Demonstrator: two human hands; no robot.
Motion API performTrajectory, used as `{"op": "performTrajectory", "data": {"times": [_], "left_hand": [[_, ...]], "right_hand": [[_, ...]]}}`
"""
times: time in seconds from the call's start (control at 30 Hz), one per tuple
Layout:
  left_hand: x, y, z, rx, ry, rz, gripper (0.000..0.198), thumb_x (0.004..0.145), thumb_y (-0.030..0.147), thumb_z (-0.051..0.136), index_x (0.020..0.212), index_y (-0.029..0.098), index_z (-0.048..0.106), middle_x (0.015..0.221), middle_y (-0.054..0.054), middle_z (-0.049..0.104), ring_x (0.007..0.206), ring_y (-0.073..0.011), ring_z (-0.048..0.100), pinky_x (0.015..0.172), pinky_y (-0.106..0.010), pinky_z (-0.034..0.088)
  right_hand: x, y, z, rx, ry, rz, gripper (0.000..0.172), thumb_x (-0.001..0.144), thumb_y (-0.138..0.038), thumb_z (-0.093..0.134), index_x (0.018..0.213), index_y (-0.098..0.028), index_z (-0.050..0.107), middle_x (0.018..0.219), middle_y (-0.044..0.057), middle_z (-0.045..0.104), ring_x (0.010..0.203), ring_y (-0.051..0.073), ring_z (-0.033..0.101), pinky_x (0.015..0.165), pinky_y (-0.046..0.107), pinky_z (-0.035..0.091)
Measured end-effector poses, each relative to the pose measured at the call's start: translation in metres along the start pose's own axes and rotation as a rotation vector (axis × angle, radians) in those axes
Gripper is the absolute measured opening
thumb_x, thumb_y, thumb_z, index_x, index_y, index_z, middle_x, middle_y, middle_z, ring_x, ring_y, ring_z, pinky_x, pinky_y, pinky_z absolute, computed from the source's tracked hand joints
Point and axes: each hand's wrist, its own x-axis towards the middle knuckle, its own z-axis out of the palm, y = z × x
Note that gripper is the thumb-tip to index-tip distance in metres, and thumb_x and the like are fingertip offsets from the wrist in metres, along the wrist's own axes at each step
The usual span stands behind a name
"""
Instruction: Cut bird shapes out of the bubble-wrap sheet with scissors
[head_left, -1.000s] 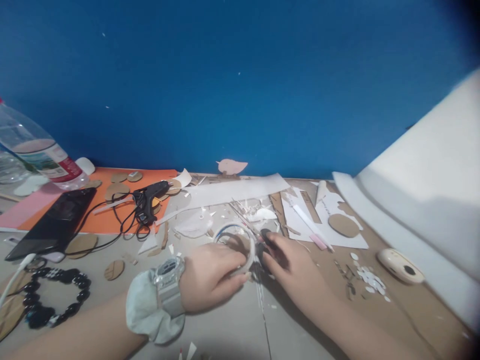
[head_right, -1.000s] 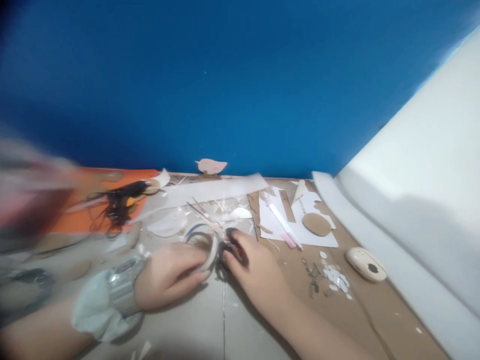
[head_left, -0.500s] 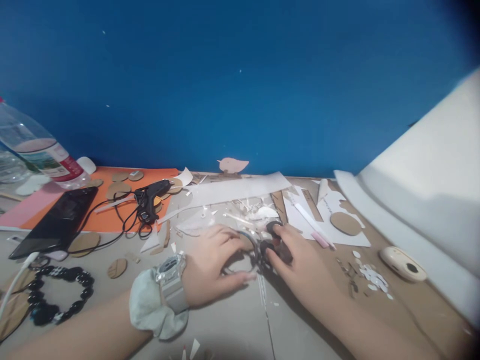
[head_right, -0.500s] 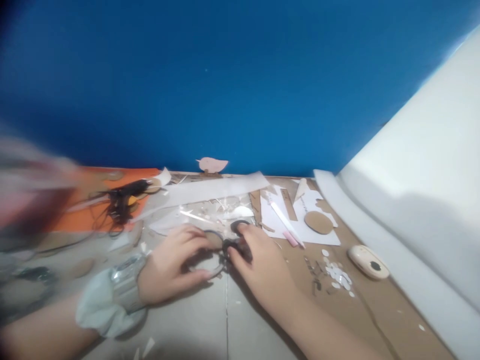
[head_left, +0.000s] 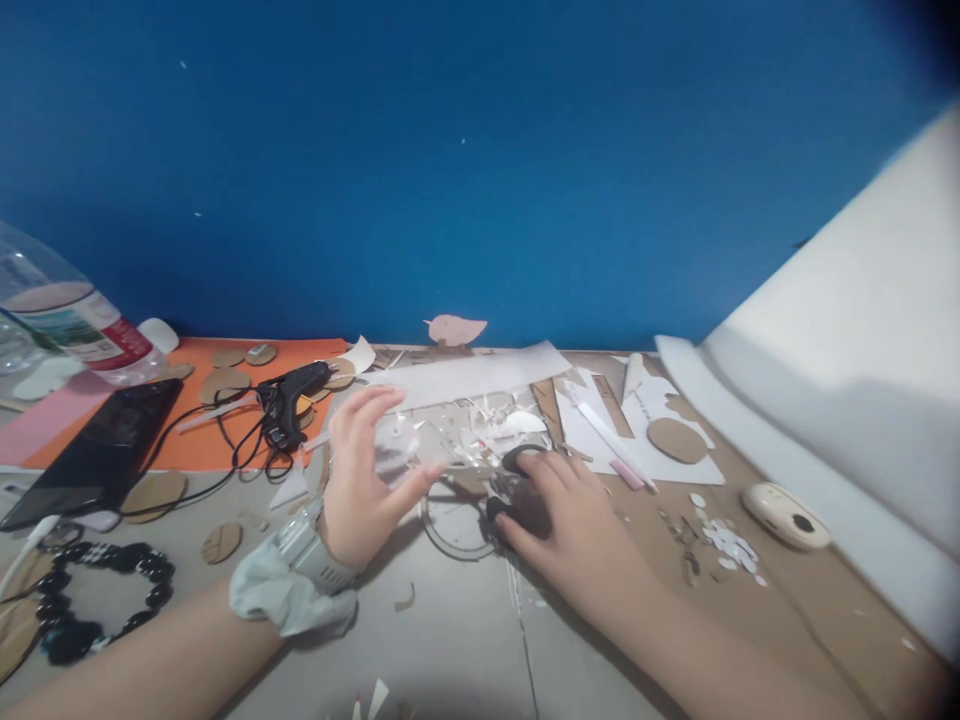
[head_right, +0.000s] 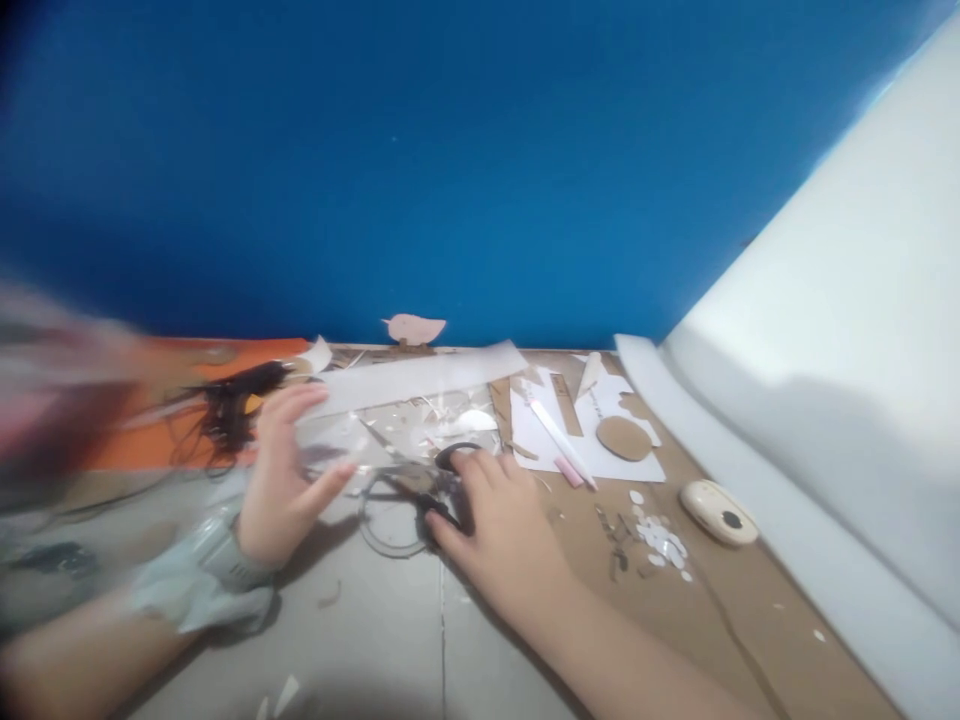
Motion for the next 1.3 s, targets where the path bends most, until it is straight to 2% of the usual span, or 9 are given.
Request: {"op": "performTrajectory", "data": {"times": [0.07, 0.13, 0.3, 0.6, 1.13, 1.3], "left_hand": [[0.0031, 0.0002, -0.0006, 0.172, -0.074, 0.085, 0.044, 0.070, 0.044, 0.066, 0.108, 0.025, 0.057, 0.128, -0.009, 0.037, 0.122, -0.0321, 0.030, 0.103, -0.052, 0.021], [0.0045, 0.0011, -0.0002, 0.260, -0.170, 0.139, 0.030, 0.071, 0.043, 0.065, 0.097, 0.028, 0.065, 0.132, -0.006, 0.036, 0.125, -0.0340, 0.025, 0.103, -0.055, 0.019], [0.0042, 0.0014, 0.0016, 0.290, -0.255, 0.166, 0.017, 0.076, 0.038, 0.062, 0.089, 0.030, 0.069, 0.130, -0.004, 0.041, 0.124, -0.0327, 0.024, 0.103, -0.057, 0.018], [0.0036, 0.0006, 0.0023, 0.232, -0.317, 0.180, 0.015, 0.079, 0.033, 0.059, 0.089, 0.028, 0.068, 0.127, -0.004, 0.047, 0.122, -0.0302, 0.026, 0.102, -0.054, 0.023], [0.0041, 0.0033, 0.0023, 0.117, -0.325, 0.144, 0.008, 0.079, 0.026, 0.060, 0.083, 0.024, 0.066, 0.118, -0.004, 0.051, 0.116, -0.0252, 0.034, 0.100, -0.045, 0.027], [0.0057, 0.0033, 0.0021, 0.092, -0.324, 0.108, 0.009, 0.077, 0.027, 0.062, 0.084, 0.023, 0.065, 0.117, -0.006, 0.051, 0.112, -0.0259, 0.037, 0.098, -0.046, 0.029]], "right_hand": [[0.0004, -0.0003, 0.0008, -0.031, -0.009, -0.030, 0.034, 0.076, -0.032, 0.057, 0.107, -0.021, 0.050, 0.099, 0.005, 0.057, 0.090, 0.024, 0.046, 0.076, 0.039, 0.038], [0.0002, -0.0005, 0.0014, -0.047, -0.016, -0.055, 0.033, 0.075, -0.031, 0.058, 0.106, -0.020, 0.050, 0.099, 0.005, 0.058, 0.090, 0.024, 0.046, 0.076, 0.038, 0.037], [-0.0002, -0.0005, 0.0019, -0.014, -0.023, -0.057, 0.031, 0.076, -0.031, 0.057, 0.104, -0.020, 0.051, 0.098, 0.004, 0.058, 0.088, 0.023, 0.045, 0.076, 0.037, 0.037], [0.0009, 0.0002, 0.0035, 0.007, -0.046, -0.046, 0.029, 0.076, -0.030, 0.057, 0.102, -0.020, 0.051, 0.096, 0.005, 0.057, 0.087, 0.023, 0.046, 0.076, 0.037, 0.037], [0.0001, 0.0008, 0.0044, 0.022, -0.066, -0.027, 0.027, 0.076, -0.030, 0.056, 0.101, -0.021, 0.049, 0.095, 0.004, 0.057, 0.088, 0.022, 0.046, 0.076, 0.036, 0.037], [0.0013, 0.0015, 0.0061, 0.012, -0.057, -0.034, 0.027, 0.076, -0.031, 0.056, 0.101, -0.022, 0.050, 0.095, 0.004, 0.056, 0.086, 0.022, 0.046, 0.075, 0.036, 0.037]]}}
